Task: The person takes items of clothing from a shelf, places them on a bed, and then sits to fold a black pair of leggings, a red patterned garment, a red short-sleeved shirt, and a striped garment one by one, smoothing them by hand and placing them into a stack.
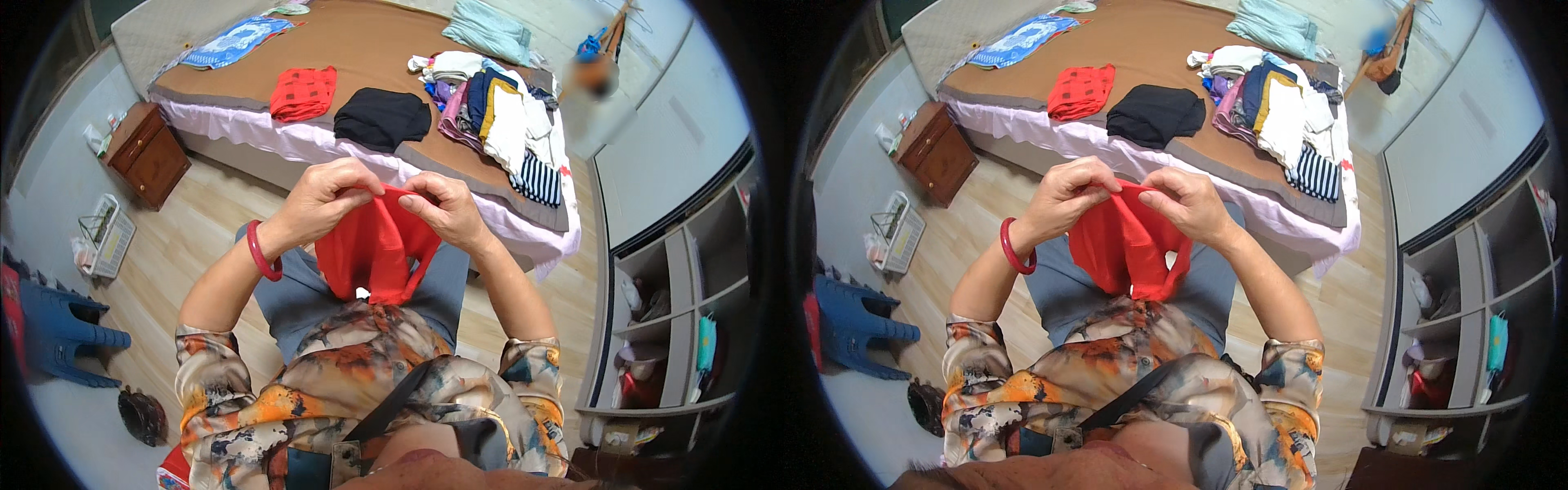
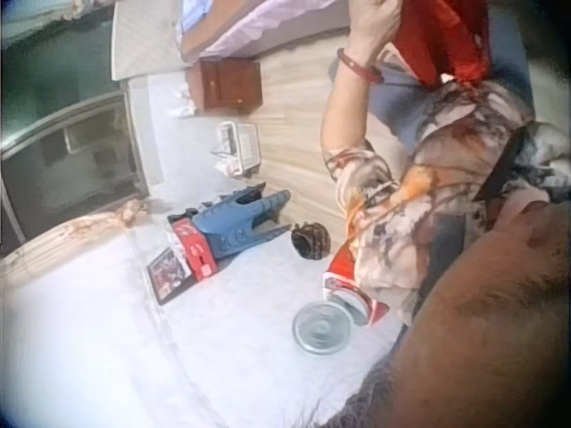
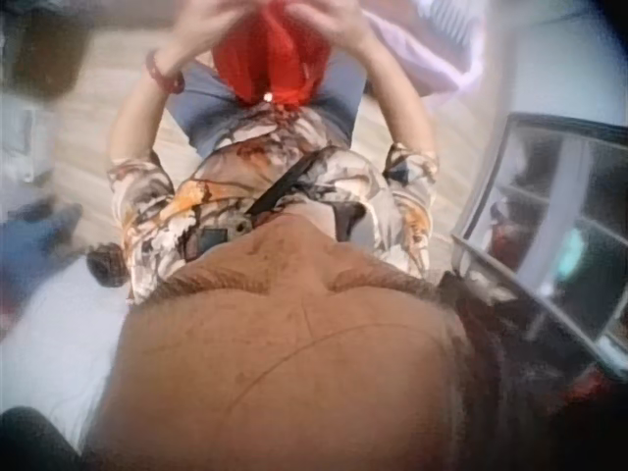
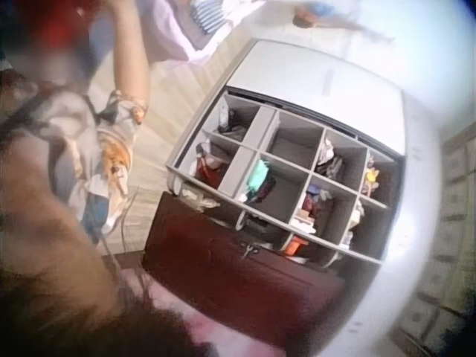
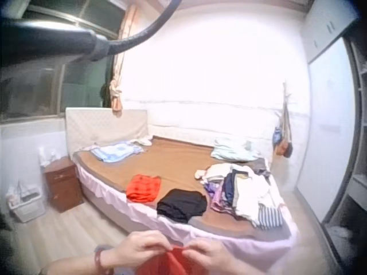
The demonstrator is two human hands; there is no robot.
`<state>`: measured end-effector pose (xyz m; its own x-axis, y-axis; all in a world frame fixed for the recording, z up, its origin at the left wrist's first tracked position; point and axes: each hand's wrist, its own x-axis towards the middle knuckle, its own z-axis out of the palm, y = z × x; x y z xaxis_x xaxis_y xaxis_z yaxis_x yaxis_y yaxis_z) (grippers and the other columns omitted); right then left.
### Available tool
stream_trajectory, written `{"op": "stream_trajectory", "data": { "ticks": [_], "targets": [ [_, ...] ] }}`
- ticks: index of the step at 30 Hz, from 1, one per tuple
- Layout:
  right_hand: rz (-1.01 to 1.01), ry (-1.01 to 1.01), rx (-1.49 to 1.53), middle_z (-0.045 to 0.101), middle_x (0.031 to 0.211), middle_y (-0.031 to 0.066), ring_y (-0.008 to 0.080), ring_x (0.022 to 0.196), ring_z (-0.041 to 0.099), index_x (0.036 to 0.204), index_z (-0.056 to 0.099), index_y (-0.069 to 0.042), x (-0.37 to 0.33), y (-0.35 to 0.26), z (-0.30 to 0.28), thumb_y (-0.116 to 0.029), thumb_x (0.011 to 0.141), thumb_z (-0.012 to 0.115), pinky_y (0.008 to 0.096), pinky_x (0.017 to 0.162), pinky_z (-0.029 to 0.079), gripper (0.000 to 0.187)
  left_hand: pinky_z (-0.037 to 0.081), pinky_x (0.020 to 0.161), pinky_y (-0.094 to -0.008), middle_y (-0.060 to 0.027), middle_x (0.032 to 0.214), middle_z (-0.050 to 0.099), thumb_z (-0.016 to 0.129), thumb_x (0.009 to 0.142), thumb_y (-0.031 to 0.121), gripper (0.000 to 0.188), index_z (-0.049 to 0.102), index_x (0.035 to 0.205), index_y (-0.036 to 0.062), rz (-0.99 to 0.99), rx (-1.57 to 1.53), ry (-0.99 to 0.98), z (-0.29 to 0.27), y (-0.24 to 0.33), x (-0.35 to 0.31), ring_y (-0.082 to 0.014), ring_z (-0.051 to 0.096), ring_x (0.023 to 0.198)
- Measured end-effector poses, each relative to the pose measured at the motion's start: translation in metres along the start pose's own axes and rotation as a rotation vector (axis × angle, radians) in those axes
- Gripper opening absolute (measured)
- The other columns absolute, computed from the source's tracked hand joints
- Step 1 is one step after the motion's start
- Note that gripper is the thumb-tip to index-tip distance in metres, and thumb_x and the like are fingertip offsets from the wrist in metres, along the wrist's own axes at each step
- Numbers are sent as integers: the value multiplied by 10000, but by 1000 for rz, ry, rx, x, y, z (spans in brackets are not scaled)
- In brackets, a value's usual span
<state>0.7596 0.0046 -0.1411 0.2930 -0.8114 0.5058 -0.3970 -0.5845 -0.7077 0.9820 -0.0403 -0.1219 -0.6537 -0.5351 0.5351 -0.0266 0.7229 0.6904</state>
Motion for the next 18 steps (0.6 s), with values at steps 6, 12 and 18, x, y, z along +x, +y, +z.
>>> {"op": "stream_trajectory", "data": {
  "ticks": [6, 12, 18],
  "targets": [
    [-183, 87, -103, 577, 728, 74, 163, 647, 549, 858, 612, -12, -4, 1, -9, -86, 787, 663, 265, 585, 431, 115, 416, 703, -243, -51, 824, 565, 553, 770, -43, 80, 578, 841, -15, -50, -41, -34, -6, 3, 0, -120, 515, 776],
    [-270, 169, -340, 567, 799, 104, 261, 724, 602, 946, 503, -51, -15, 1, -12, 89, 698, 554, 319, 629, 487, 289, 392, 751, -218, -4, 864, 545, 536, 830, -10, 54, 577, 862, 6, -121, -17, 69, -17, 16, 16, -82, 492, 829],
    [-319, 168, -476, 581, 826, 115, 299, 731, 604, 840, 538, -51, -34, 30, -13, 58, 692, 547, 356, 626, 494, 184, 403, 764, -183, 3, 912, 554, 529, 870, 4, 88, 581, 940, -8, -161, 23, 138, -39, 32, 39, -56, 502, 847]
  ]
}}
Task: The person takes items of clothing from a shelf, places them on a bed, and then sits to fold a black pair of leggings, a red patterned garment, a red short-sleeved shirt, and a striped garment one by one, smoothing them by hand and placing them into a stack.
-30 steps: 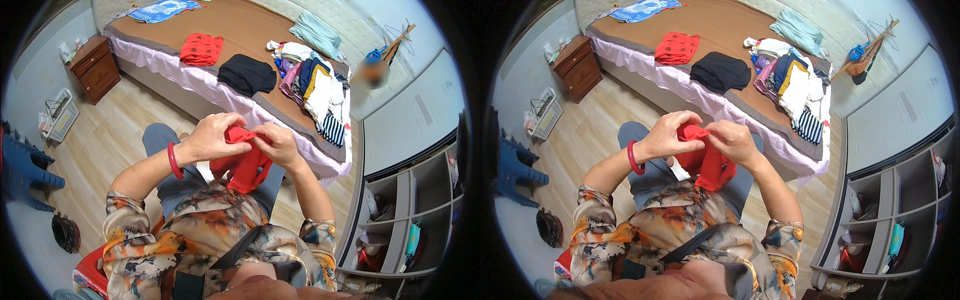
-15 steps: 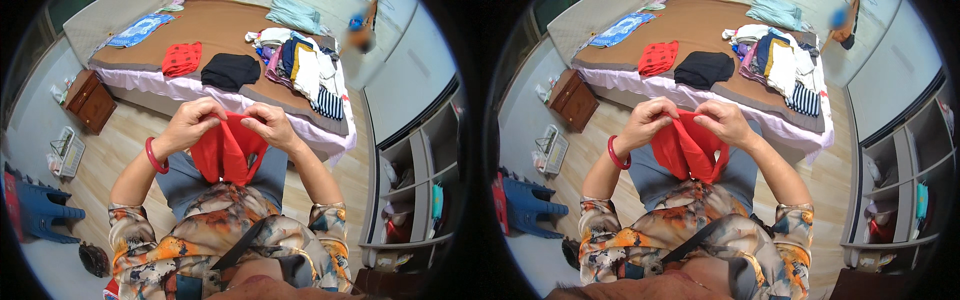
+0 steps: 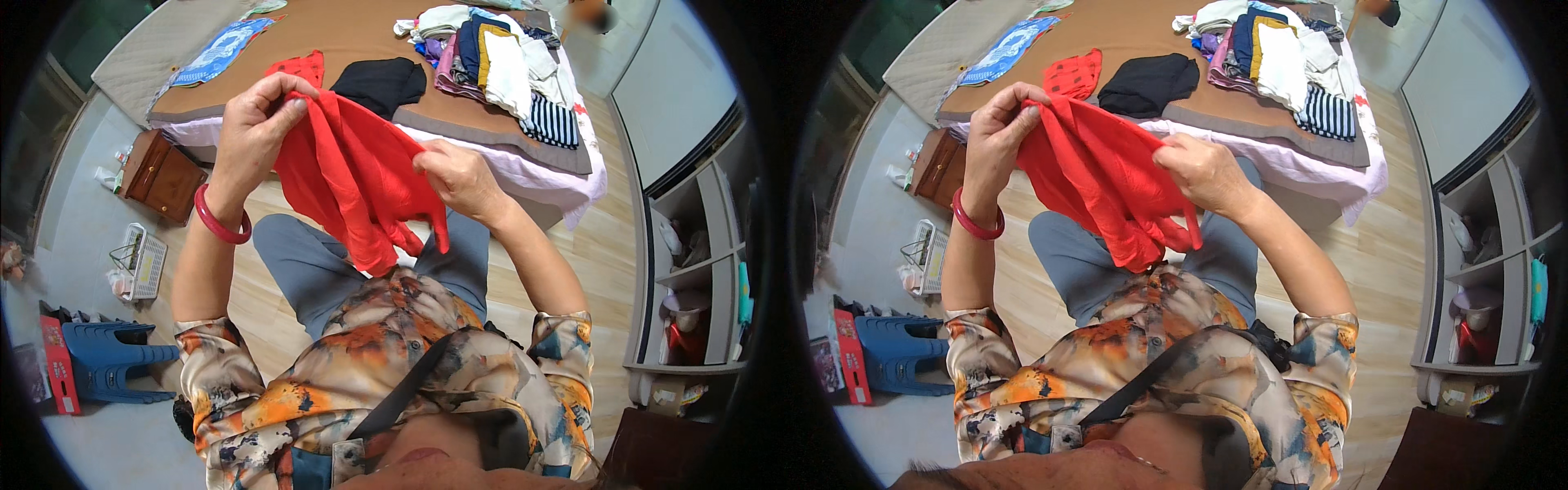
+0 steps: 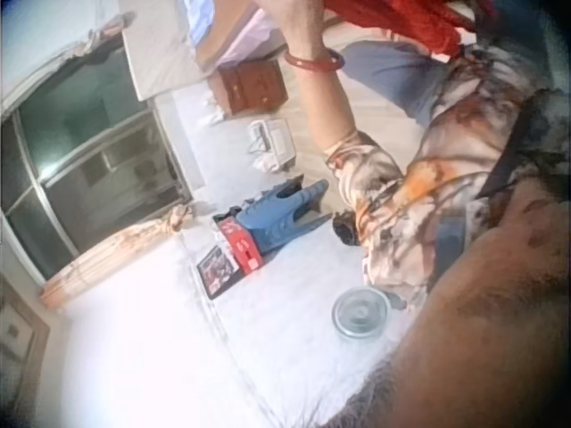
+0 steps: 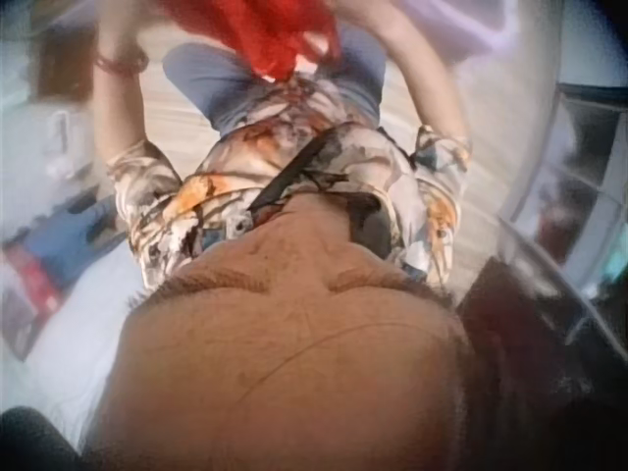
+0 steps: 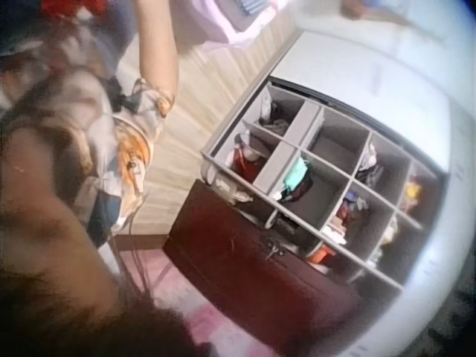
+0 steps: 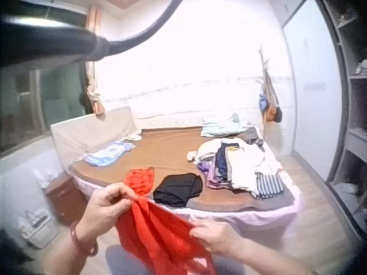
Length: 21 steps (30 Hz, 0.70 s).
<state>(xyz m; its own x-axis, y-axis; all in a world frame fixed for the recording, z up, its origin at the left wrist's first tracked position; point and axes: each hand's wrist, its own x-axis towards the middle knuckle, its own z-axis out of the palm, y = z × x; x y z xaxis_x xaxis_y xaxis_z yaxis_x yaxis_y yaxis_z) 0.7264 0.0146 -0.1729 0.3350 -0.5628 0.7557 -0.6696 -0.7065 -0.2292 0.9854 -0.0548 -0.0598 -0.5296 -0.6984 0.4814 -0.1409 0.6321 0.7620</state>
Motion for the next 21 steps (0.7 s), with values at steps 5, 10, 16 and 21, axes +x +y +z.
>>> {"op": "stream_trajectory", "data": {
  "ticks": [5, 10, 16, 21],
  "targets": [
    [129, -44, -60, 585, 830, 103, 286, 742, 606, 790, 588, -65, -18, 6, 3, 1, 713, 555, 368, 633, 495, 107, 418, 711, -182, 17, 865, 562, 528, 868, 6, 102, 593, 943, -14, 64, 207, 132, -4, 7, 7, -44, 505, 785],
    [210, 87, -174, 567, 806, 105, 271, 685, 577, 771, 590, -44, -7, -26, -16, -30, 690, 631, 350, 597, 460, 92, 429, 665, -213, -22, 798, 588, 554, 836, 2, 88, 608, 903, -12, 202, 519, 280, -2, 12, 8, -76, 525, 718],
    [57, -98, -279, 562, 815, 90, 252, 737, 557, 812, 602, -88, -16, -47, 19, -52, 690, 611, 365, 648, 420, 127, 438, 607, -252, -75, 757, 585, 565, 810, -7, 85, 615, 878, 0, 395, 674, 334, 1, 12, 20, -147, 539, 650],
    [175, -127, -310, 558, 886, 118, 276, 784, 544, 871, 632, -78, -10, -42, 64, -130, 735, 609, 381, 713, 417, 147, 434, 604, -247, -72, 747, 576, 568, 808, -7, 79, 614, 873, -2, 389, 636, 315, 6, 16, 17, -138, 531, 643]
  ]
}}
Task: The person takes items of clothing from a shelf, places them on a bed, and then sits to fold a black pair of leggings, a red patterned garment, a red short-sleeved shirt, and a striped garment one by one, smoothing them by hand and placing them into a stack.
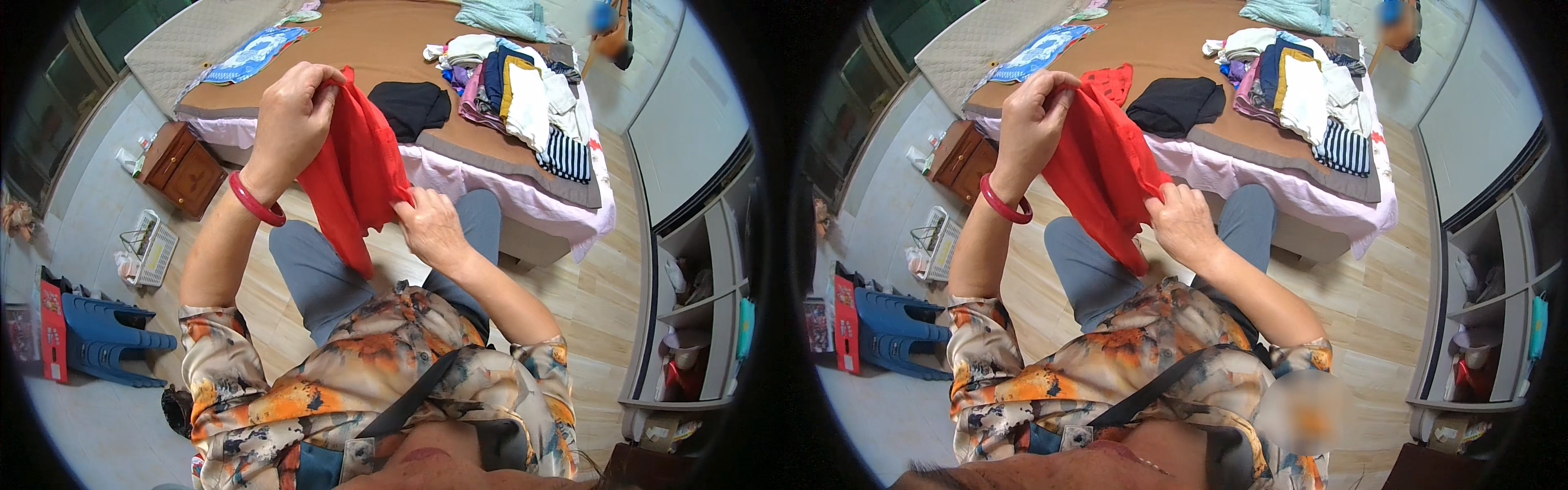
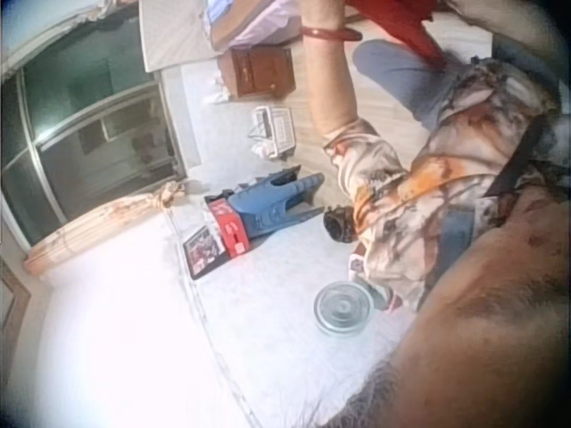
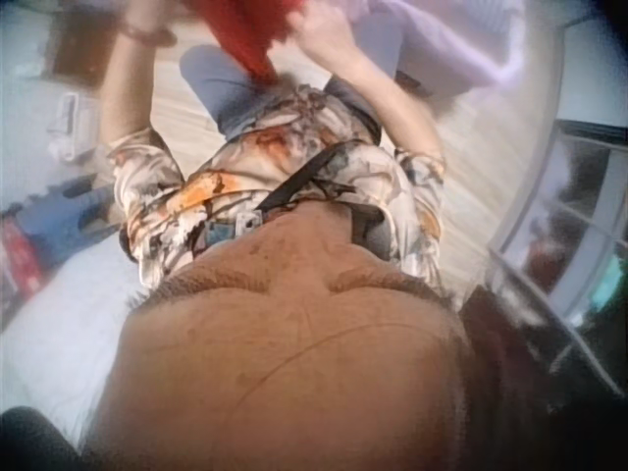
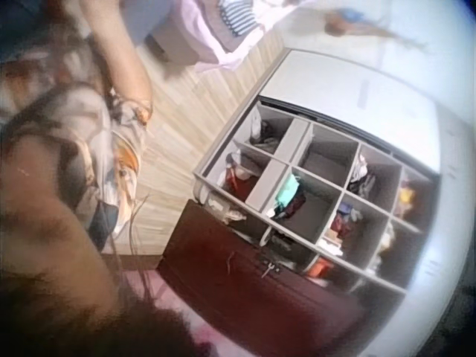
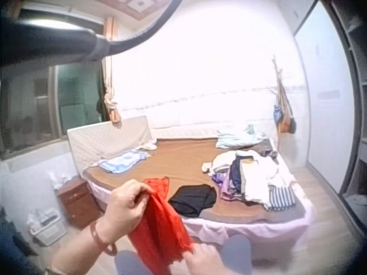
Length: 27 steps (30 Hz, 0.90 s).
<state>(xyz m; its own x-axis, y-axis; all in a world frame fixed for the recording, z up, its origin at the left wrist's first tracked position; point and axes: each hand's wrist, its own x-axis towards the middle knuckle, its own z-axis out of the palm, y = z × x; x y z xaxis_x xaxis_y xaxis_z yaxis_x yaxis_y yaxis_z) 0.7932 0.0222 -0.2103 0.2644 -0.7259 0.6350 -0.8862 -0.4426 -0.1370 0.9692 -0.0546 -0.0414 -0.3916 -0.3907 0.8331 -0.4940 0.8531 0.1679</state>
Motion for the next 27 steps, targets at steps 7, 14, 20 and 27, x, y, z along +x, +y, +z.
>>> {"op": "stream_trajectory", "data": {
  "ticks": [7, 14, 20, 27],
  "targets": [
    [154, 93, 32, 538, 883, 160, 304, 779, 541, 791, 619, -32, 33, -14, 23, -337, 682, 706, 417, 657, 429, 335, 429, 600, -245, -70, 738, 567, 570, 803, -18, 78, 609, 870, -8, -69, -104, -58, 1, 9, -8, -134, 522, 634],
    [180, 91, 44, 547, 888, 134, 305, 852, 546, 774, 610, -7, 25, 21, 36, -98, 653, 603, 412, 733, 431, 152, 423, 623, -241, -63, 749, 560, 566, 810, -23, 72, 601, 871, -10, -63, -109, -69, -11, 7, -12, -121, 517, 666],
    [243, 16, 260, 589, 899, 156, 322, 820, 590, 806, 619, -6, 3, 82, 5, -49, 715, 557, 387, 736, 474, 118, 416, 662, -215, -16, 792, 577, 564, 820, -15, 61, 594, 873, -14, -167, -125, -92, -30, -26, -10, -83, 508, 710],
    [319, 58, 684, 592, 747, 64, 142, 678, 562, 796, 644, 11, 43, 110, -69, -183, 783, 662, 273, 621, 445, 196, 386, 637, -197, 45, 725, 499, 546, 852, 26, 67, 607, 872, 7, -376, -258, -117, -50, -68, -4, -51, 442, 693]
  ]
}}
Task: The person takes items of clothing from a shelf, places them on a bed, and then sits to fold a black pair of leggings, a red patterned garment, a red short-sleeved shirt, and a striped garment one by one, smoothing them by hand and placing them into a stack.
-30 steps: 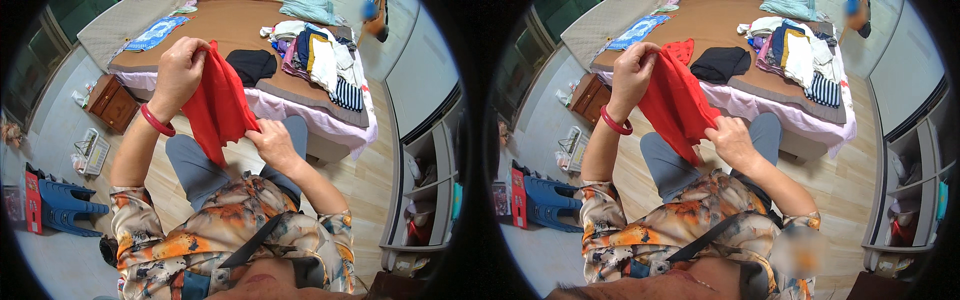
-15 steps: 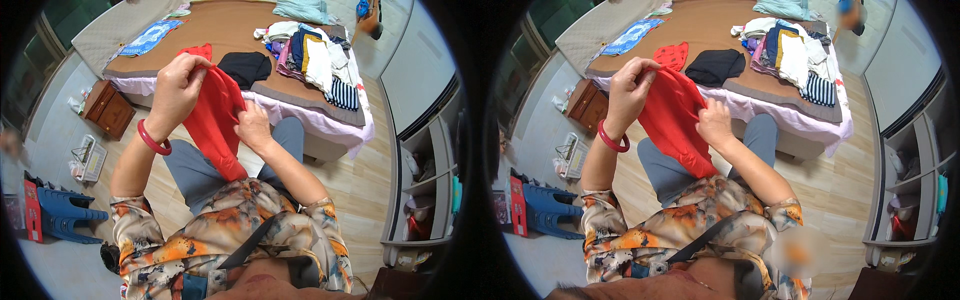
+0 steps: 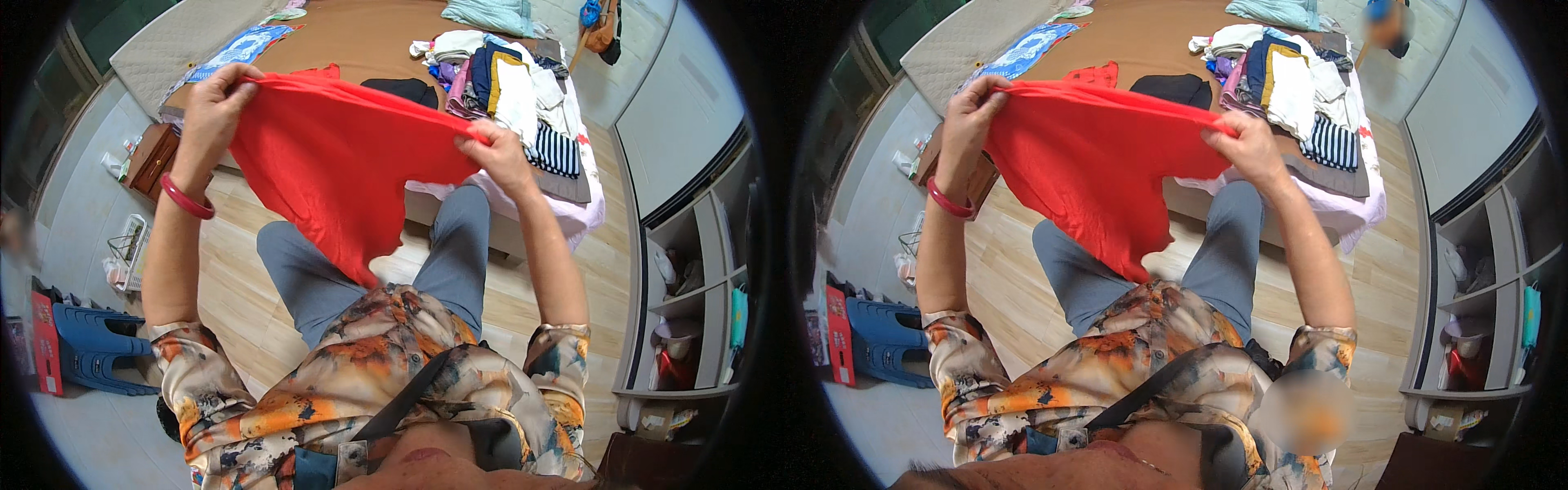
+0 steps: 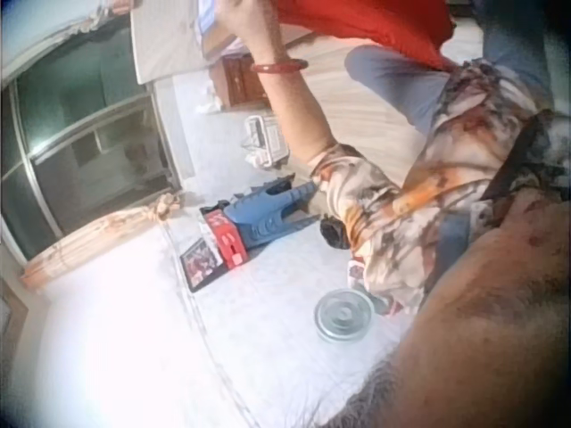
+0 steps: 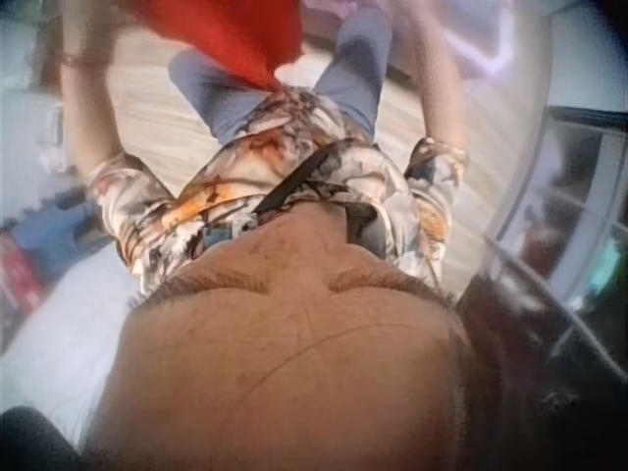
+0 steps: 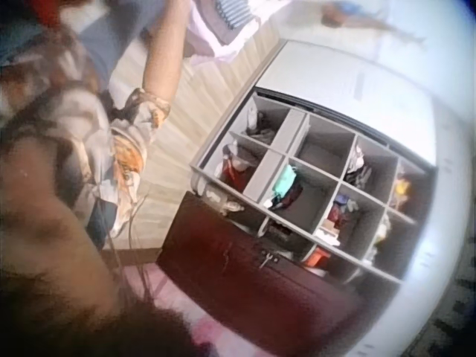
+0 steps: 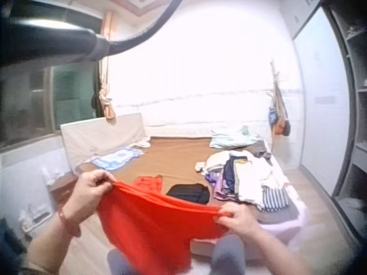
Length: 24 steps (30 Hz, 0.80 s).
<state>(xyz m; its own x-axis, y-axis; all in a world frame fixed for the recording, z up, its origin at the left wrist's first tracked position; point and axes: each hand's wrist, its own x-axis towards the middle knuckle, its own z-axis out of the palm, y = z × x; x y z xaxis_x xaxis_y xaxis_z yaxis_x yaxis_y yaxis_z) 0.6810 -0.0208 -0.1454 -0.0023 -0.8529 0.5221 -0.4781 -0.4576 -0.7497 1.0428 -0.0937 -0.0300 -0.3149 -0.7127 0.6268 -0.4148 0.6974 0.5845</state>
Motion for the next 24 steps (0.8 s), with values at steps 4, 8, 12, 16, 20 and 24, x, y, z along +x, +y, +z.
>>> {"op": "stream_trajectory", "data": {
  "ticks": [4, 8, 12, 16, 20, 24],
  "targets": [
    [50, -10, 106, 578, 713, 16, 84, 650, 526, 816, 647, 12, 23, -45, -16, -190, 792, 665, 238, 592, 425, 204, 414, 750, -188, 33, 868, 580, 537, 887, 81, 121, 619, 962, 34, -35, -29, 11, -29, -6, 22, -56, 521, 823],
    [-135, 26, -61, 609, 699, 3, 58, 596, 527, 862, 669, 3, 55, -57, -31, -155, 793, 651, 209, 534, 415, 174, 425, 755, -198, 14, 896, 613, 544, 898, 122, 171, 628, 1006, 19, 153, 237, 34, -43, 2, 67, -60, 541, 827],
    [-180, 143, -73, 658, 857, 77, 136, 760, 638, 1054, 632, -32, 67, -98, -58, -238, 785, 700, 231, 668, 527, 345, 427, 744, -185, 20, 881, 599, 557, 898, 145, 173, 630, 1005, 30, 247, 62, 48, -75, -8, 105, -59, 536, 822],
    [24, 271, 93, 634, 726, 33, 96, 633, 579, 859, 662, 9, 63, -136, -69, -51, 776, 655, 231, 583, 478, 103, 401, 596, -227, 3, 694, 573, 546, 799, 23, 75, 617, 791, 3, 257, -47, 112, -33, 50, 114, -85, 488, 650],
    [-98, 280, 211, 623, 737, 27, 85, 653, 577, 860, 638, -2, 61, -142, -106, -25, 764, 653, 207, 606, 475, 100, 393, 602, -212, 4, 717, 583, 540, 781, -8, 90, 625, 808, 6, 302, -63, 13, -18, 60, 143, -82, 494, 660],
    [-235, 381, 97, 621, 820, 48, 94, 710, 581, 975, 584, -3, 35, -146, -141, -33, 764, 654, 205, 647, 479, 225, 423, 631, -215, -5, 791, 597, 552, 802, 8, 133, 618, 917, 3, 263, -252, -61, 27, 71, 173, -88, 518, 698]
  ]
}}
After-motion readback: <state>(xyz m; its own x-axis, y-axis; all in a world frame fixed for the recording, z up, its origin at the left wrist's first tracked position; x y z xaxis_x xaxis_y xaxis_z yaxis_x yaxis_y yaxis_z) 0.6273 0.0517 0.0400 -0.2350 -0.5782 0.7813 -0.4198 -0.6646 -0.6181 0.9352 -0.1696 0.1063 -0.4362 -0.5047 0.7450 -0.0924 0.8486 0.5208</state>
